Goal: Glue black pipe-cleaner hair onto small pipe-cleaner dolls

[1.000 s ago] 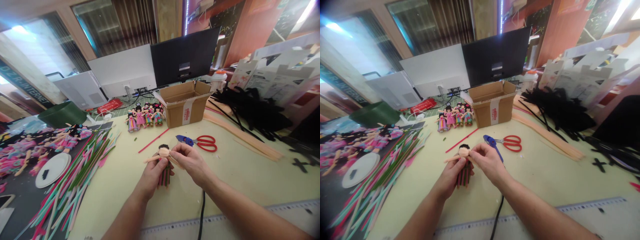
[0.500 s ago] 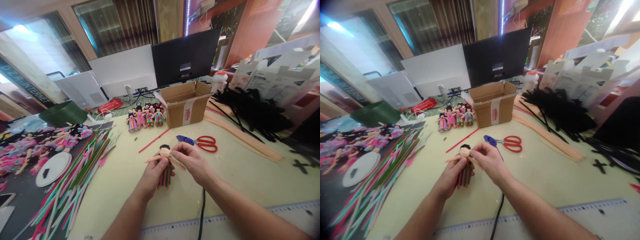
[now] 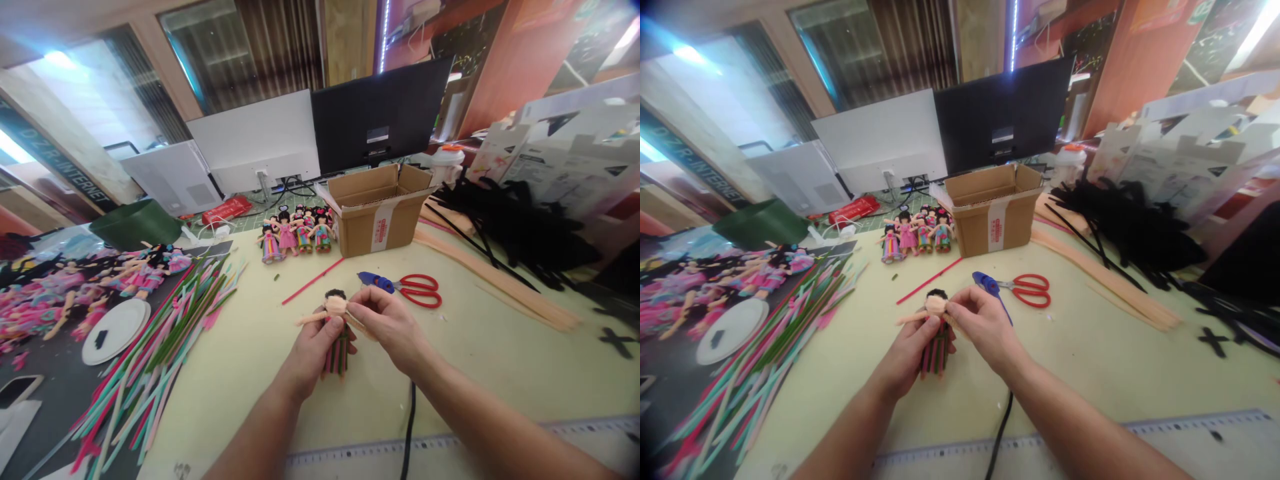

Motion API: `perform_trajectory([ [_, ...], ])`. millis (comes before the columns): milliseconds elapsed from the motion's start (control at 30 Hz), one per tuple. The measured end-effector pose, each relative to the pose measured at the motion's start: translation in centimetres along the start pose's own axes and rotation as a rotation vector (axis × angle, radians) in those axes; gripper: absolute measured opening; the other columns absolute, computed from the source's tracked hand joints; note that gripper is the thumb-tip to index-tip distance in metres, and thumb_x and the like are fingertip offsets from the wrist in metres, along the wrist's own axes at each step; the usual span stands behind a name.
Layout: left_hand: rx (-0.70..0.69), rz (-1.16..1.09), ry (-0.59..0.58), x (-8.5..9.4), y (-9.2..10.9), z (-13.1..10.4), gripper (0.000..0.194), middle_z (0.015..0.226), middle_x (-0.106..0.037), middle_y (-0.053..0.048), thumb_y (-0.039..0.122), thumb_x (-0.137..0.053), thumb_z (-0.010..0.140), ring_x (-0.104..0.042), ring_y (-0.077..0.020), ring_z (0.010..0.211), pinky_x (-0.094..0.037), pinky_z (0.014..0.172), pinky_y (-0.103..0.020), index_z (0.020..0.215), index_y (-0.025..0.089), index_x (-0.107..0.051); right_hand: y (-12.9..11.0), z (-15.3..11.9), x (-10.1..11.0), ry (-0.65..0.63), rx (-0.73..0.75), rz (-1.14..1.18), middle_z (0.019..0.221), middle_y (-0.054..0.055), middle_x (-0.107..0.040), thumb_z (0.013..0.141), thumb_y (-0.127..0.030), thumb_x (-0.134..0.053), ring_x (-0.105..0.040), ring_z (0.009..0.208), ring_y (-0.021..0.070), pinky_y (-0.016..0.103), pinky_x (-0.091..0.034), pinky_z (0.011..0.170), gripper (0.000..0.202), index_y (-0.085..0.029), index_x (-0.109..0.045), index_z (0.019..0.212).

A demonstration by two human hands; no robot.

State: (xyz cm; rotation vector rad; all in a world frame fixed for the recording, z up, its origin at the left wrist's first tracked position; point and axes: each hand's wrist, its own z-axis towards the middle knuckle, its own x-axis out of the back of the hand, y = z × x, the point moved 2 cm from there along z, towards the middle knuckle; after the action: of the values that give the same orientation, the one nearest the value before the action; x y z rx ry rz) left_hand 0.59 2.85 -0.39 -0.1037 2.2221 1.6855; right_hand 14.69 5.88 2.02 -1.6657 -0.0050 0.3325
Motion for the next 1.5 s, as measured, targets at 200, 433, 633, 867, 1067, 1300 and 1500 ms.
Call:
perform_trajectory([
  [200, 0.005, -0.022, 0.028, 0.2, 0.0, 0.1, 0.036, 0.084, -0.063, -0.004, 0.048, -0.06, 0.085, -0.065, -0.0149, 0.067, -0.05, 0.059, -0.025, 0.099, 0.014, -0.056, -0.1, 0.5, 1.3, 0.088, 0.114, -0.142, 0.065, -0.004, -0.055, 0.079, -0.039, -0.068, -0.047, 0.06, 0.0109, 0.025, -0.036, 0.055, 0.021, -0.019, -0.06, 0.075],
  [433, -0.011, 0.003, 0.007, 0.0, -0.1, 0.0, 0.037, 0.085, -0.062, -0.004, 0.047, -0.059, 0.085, -0.065, -0.0145, 0.068, -0.05, 0.061, -0.026, 0.102, 0.014, -0.055, 0.0, 0.3, 0.5, 0.026, 0.027, -0.07, 0.063, -0.003, -0.059, 0.074, -0.039, -0.071, -0.051, 0.057, 0.0118, 0.025, -0.038, 0.052, 0.026, -0.018, -0.057, 0.074],
  [633, 0.009, -0.005, -0.001, -0.1, -0.2, 0.0, 0.038, 0.085, -0.062, -0.005, 0.047, -0.059, 0.085, -0.064, -0.0148, 0.069, -0.05, 0.058, -0.025, 0.103, 0.013, -0.054, 0.3, 0.3, 0.3, 0.001, 0.031, -0.052, 0.063, -0.002, -0.059, 0.073, -0.04, -0.071, -0.054, 0.057, 0.0137, 0.026, -0.043, 0.051, 0.027, -0.018, -0.055, 0.074],
  [867, -0.007, -0.028, -0.009, 0.1, -0.2, 0.1, 0.036, 0.084, -0.063, -0.004, 0.045, -0.062, 0.084, -0.065, -0.015, 0.068, -0.05, 0.058, -0.025, 0.102, 0.014, -0.055, 0.1, 0.2, 0.5, 0.024, 0.086, -0.147, 0.065, -0.002, -0.056, 0.077, -0.039, -0.067, -0.052, 0.06, 0.0126, 0.025, -0.04, 0.055, 0.024, -0.018, -0.054, 0.076],
  [1067, 0.038, -0.215, -0.012, 0.5, 0.1, 0.1, 0.037, 0.081, -0.066, -0.005, 0.048, -0.062, 0.083, -0.066, -0.0144, 0.064, -0.051, 0.058, -0.025, 0.095, 0.013, -0.057, -0.7, 0.0, 1.0, 0.087, 0.214, -0.269, 0.069, -0.003, -0.052, 0.085, -0.036, -0.057, -0.047, 0.062, 0.0113, 0.024, -0.038, 0.056, 0.018, -0.019, -0.059, 0.08],
  [1300, 0.072, -0.302, -0.073, 0.7, -0.4, 0.1, 0.038, 0.079, -0.068, -0.006, 0.048, -0.061, 0.084, -0.065, -0.0151, 0.062, -0.049, 0.054, -0.025, 0.096, 0.012, -0.06, -0.6, -0.2, 0.6, 0.03, 0.224, -0.22, 0.072, -0.002, -0.055, 0.084, -0.031, -0.056, -0.049, 0.064, 0.0119, 0.025, -0.041, 0.058, 0.013, -0.018, -0.06, 0.084],
  [1500, 0.073, -0.547, -0.256, 0.7, 0.3, -0.2, 0.046, 0.063, -0.061, 0.0, 0.057, -0.053, 0.085, -0.056, -0.0095, 0.046, -0.046, 0.057, -0.027, 0.093, 0.012, -0.063, -1.1, -0.6, 0.5, 0.02, 0.25, -0.215, 0.066, -0.003, -0.051, 0.088, -0.033, -0.054, -0.048, 0.061, 0.0111, 0.025, -0.041, 0.057, 0.018, -0.019, -0.054, 0.076],
])
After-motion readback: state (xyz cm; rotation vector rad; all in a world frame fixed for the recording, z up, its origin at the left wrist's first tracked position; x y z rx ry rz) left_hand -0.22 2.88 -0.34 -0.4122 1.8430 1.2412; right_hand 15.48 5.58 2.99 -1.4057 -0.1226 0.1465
